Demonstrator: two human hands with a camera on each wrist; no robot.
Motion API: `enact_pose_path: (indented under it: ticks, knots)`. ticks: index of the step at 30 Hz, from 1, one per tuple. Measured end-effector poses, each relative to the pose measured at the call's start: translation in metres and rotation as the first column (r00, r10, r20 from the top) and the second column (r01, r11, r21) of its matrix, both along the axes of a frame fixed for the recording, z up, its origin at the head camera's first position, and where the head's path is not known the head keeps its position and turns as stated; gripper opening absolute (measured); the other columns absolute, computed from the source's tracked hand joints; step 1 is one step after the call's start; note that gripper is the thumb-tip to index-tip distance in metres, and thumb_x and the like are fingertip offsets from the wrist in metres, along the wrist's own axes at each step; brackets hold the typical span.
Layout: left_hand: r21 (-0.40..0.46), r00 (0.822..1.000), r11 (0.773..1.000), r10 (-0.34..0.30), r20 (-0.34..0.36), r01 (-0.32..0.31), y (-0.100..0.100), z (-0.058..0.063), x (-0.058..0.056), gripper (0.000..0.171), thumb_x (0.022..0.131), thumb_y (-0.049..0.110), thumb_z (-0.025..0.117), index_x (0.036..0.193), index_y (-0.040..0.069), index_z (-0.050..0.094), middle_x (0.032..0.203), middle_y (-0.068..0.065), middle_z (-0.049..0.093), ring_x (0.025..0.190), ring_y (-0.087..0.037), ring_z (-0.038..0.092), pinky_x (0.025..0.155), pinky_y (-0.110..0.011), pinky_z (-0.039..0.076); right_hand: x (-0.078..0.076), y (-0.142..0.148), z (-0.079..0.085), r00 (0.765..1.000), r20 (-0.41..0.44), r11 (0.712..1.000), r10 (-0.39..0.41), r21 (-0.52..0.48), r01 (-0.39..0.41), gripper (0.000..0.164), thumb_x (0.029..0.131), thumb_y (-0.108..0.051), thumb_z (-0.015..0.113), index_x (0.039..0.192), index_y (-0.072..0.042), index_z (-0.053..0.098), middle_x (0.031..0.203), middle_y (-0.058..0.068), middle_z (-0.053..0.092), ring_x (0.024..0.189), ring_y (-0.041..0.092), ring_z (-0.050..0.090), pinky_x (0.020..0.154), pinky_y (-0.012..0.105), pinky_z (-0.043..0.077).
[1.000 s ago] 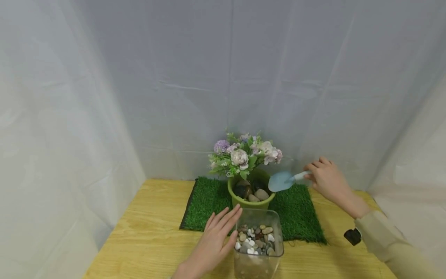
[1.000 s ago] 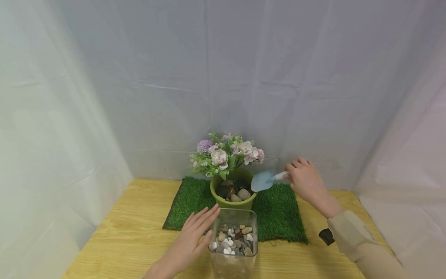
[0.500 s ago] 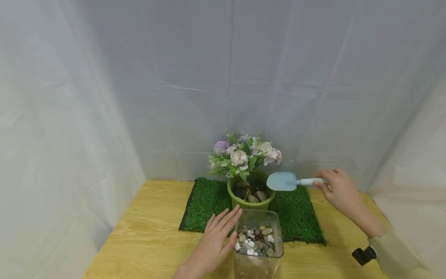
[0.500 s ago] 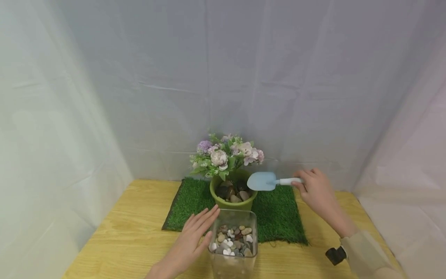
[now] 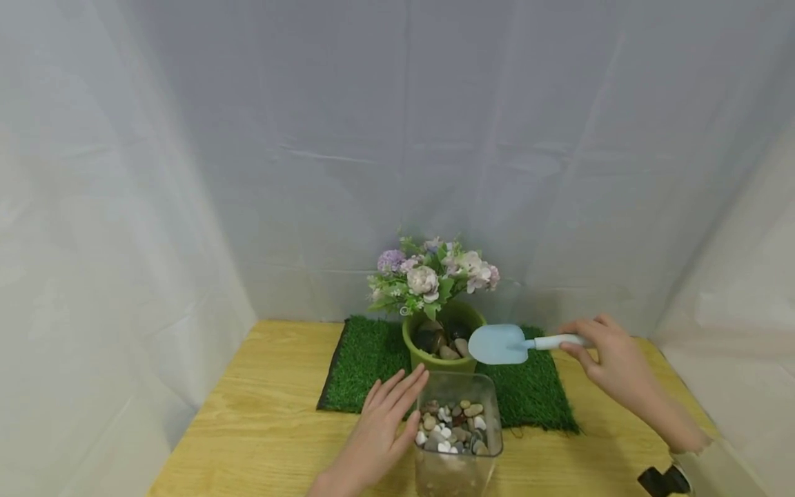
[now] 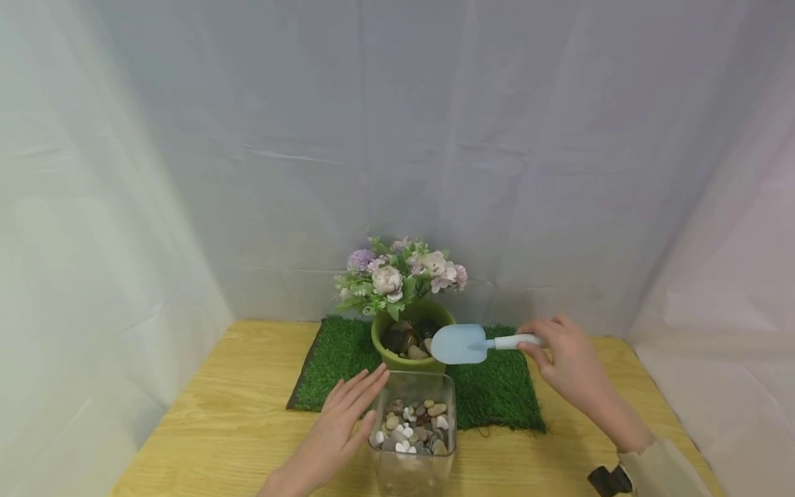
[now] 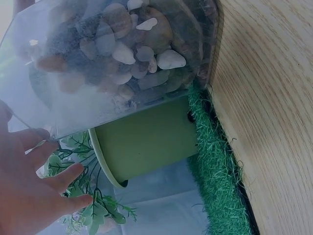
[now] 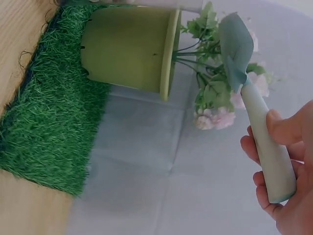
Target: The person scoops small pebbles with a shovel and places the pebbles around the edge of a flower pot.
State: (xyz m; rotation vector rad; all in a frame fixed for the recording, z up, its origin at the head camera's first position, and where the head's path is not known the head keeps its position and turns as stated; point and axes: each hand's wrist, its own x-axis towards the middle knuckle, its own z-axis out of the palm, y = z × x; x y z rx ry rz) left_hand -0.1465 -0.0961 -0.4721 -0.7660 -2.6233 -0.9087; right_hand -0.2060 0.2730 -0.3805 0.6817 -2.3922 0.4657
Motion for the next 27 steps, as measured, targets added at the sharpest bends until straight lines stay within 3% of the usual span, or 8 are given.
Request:
enact_pose_path:
  ticks: [2,4,8,14,17,20,22,27]
  knots:
    - [0.0,1.0,1.0,-0.002,0.009,0.002,0.0,0.0,0.0,0.052,0.11,0.036,0.042,0.16,0.025,0.034,0.165,0.007,0.03,0.15,-0.03,0.032,0.116,-0.069,0.021,0.003,-0.003,0.003,0.998,-0.044,0.999,0.042,0.031,-0.041,0.02,0.083,-0.008,0.082,0.101,-0.012,0.075,0.086,-0.003,0.066,0.077,0.01,0.049,0.058,0.024,0.041]
    - [0.002,1.0,1.0,-0.002,0.011,0.002,0.0,0.0,0.0,0.052,0.11,0.034,0.044,0.16,0.025,0.034,0.165,0.007,0.031,0.149,-0.03,0.032,0.116,-0.069,0.021,0.006,-0.007,0.006,0.989,-0.103,0.992,0.102,0.082,-0.094,0.013,0.093,-0.023,0.074,0.101,-0.012,0.075,0.088,-0.003,0.069,0.078,0.009,0.048,0.058,0.024,0.042]
    - [0.006,1.0,1.0,0.004,0.006,-0.004,-0.001,-0.001,0.0,0.054,0.109,0.03,0.046,0.161,0.028,0.032,0.165,0.008,0.031,0.149,-0.03,0.032,0.116,-0.069,0.021,0.011,-0.021,0.014,0.949,-0.213,0.96,0.234,0.204,-0.191,0.05,0.107,-0.048,0.041,0.1,-0.012,0.074,0.09,-0.003,0.07,0.078,0.011,0.048,0.063,0.029,0.042]
    - [0.001,1.0,1.0,0.016,0.002,-0.016,-0.001,-0.001,0.0,0.054,0.109,0.03,0.047,0.16,0.028,0.033,0.165,0.009,0.031,0.149,-0.029,0.032,0.116,-0.068,0.021,0.017,-0.049,0.026,0.898,-0.27,0.904,0.348,0.351,-0.245,0.06,0.111,-0.042,0.026,0.095,-0.01,0.074,0.089,-0.001,0.069,0.083,0.018,0.054,0.067,0.034,0.043]
    - [-0.005,1.0,1.0,0.016,0.002,-0.016,-0.001,0.0,0.001,0.053,0.109,0.03,0.047,0.16,0.027,0.033,0.164,0.008,0.031,0.149,-0.03,0.033,0.116,-0.069,0.021,0.02,-0.062,0.029,0.878,-0.284,0.863,0.386,0.448,-0.235,0.043,0.109,-0.034,0.042,0.095,-0.009,0.074,0.09,0.002,0.068,0.083,0.021,0.055,0.067,0.035,0.043]
    - [-0.01,1.0,1.0,0.013,0.01,-0.013,-0.001,0.0,0.001,0.053,0.109,0.03,0.046,0.16,0.027,0.033,0.165,0.008,0.031,0.149,-0.03,0.032,0.116,-0.069,0.021,0.024,-0.074,0.031,0.874,-0.272,0.806,0.402,0.559,-0.197,0.013,0.094,-0.021,0.07,0.096,-0.009,0.074,0.092,0.003,0.067,0.085,0.023,0.054,0.07,0.036,0.043]
    - [-0.013,1.0,1.0,0.011,0.012,-0.01,-0.001,0.0,0.001,0.053,0.109,0.03,0.046,0.16,0.027,0.033,0.165,0.008,0.03,0.149,-0.03,0.032,0.116,-0.069,0.021,0.026,-0.081,0.031,0.878,-0.26,0.761,0.401,0.629,-0.161,0.022,0.078,-0.013,0.084,0.097,-0.01,0.074,0.094,0.003,0.068,0.088,0.023,0.056,0.073,0.036,0.044]
    - [-0.015,1.0,1.0,0.003,0.015,-0.003,0.0,0.0,0.001,0.052,0.11,0.034,0.043,0.16,0.024,0.035,0.165,0.007,0.03,0.149,-0.031,0.032,0.116,-0.068,0.021,0.027,-0.096,0.023,0.884,-0.238,0.681,0.402,0.723,-0.115,0.028,0.076,-0.013,0.089,0.102,-0.013,0.078,0.102,0.002,0.073,0.099,0.021,0.062,0.08,0.036,0.048]
